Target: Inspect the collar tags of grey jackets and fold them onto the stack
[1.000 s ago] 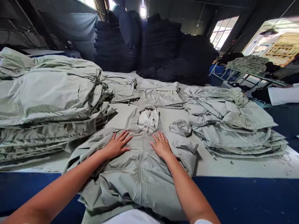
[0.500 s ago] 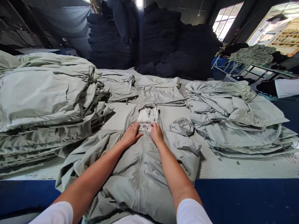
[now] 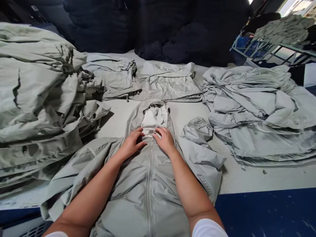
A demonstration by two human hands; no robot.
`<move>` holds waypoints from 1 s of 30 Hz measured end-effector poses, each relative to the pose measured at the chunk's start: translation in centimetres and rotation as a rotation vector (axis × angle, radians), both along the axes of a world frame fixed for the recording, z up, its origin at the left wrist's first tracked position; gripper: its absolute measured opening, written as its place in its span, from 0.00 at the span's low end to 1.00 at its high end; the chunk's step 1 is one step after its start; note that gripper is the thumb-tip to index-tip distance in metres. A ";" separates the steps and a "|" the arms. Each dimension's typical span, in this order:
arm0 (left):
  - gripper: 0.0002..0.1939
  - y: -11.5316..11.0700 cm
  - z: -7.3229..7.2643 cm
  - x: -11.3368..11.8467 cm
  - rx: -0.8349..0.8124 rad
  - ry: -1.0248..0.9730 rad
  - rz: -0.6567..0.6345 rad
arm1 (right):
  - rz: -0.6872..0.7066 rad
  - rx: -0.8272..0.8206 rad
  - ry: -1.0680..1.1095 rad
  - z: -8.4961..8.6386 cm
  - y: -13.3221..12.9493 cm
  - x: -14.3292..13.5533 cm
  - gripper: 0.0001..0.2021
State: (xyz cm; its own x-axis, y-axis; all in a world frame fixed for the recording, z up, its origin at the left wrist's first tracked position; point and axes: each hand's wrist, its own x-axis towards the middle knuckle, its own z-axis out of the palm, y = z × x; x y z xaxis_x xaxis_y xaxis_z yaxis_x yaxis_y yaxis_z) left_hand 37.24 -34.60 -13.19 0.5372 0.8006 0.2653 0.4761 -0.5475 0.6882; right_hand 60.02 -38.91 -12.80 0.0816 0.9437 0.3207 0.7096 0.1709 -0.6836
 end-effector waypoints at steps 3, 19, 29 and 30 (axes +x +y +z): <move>0.09 -0.1 0.5 0.1 -0.032 -0.039 0.016 | 0.021 -0.002 -0.004 0.5 0.2 -0.3 0.10; 0.15 -0.2 2.7 -0.1 0.013 0.053 0.006 | 0.152 -0.043 0.140 2.0 -1.2 -0.4 0.09; 0.14 -0.3 2.8 0.2 0.046 0.116 -0.071 | 0.049 -0.153 -0.045 2.3 -1.8 -0.6 0.10; 0.14 -0.3 2.8 0.2 0.047 0.120 -0.074 | 0.045 -0.159 -0.081 2.4 -1.9 -0.6 0.09</move>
